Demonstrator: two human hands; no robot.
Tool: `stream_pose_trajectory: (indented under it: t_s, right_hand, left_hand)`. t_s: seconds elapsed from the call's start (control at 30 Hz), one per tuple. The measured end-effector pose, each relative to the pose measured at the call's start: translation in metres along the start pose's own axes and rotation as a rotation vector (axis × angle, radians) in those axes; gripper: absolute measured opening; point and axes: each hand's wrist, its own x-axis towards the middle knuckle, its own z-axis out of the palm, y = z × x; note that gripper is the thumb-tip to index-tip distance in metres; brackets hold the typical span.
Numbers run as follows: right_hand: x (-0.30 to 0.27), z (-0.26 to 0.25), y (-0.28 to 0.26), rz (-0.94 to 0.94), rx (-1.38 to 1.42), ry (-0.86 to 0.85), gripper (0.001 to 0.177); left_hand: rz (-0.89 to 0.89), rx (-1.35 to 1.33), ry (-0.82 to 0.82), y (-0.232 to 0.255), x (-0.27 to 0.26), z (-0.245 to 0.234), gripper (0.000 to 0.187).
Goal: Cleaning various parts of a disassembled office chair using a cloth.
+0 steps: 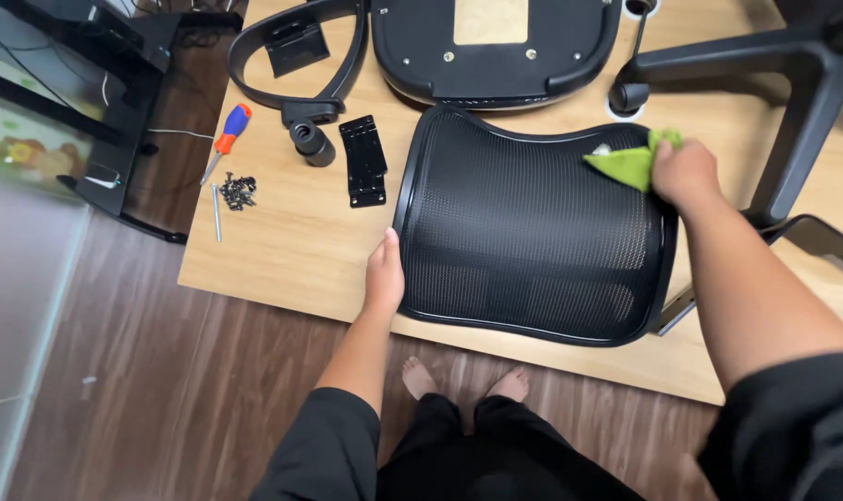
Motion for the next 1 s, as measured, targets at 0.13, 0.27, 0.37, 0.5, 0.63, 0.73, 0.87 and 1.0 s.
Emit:
stream_pose_trajectory:
  t_s: [0.13,0.27,0.37,0.5,0.63,0.73,0.87,1.0]
  right_hand:
    - [-0.051,-0.015,0.028,-0.014,-0.035,-0.038,0.057]
    - [-0.137,-0.017,0.042,-0.039,-0.017,0.082,0.053]
    - [-0.195,-0.003,0.07,-0.002,-0.002,0.07,0.048]
    - [-0.187,0.0,0.121,0.057,-0.017,-0.004,0.045]
    - [-0.106,-0.031,0.066,-0.085,0.242,0.213,0.039]
    - [-0.024,-0.009,0.041,0.171,0.443,-0.127,0.036]
    - [0.041,0.013,0.002,0.357,0.204,-0.158,0.043]
    - [0.049,0.017,-0.069,0.143,-0.295,-0.156,0.045]
  left_hand:
    - [-0.004,-0.027,0.024,0.009,-0.004,0.0,0.072]
    - [-0.012,0.01,0.028,0.012,-0.004,0.0,0.071]
    - [-0.003,0.019,0.021,0.005,0.001,0.0,0.071]
    - [-0.005,0.01,-0.035,-0.006,0.011,0.0,0.073]
    - [0.014,0.064,-0.076,-0.016,0.018,-0.002,0.074]
    - [0.036,0.064,-0.14,-0.025,0.023,-0.004,0.076]
    - [0.012,0.074,-0.271,-0.046,0.031,-0.003,0.079]
    - [-0.103,0.087,-0.397,-0.052,0.029,-0.003,0.08]
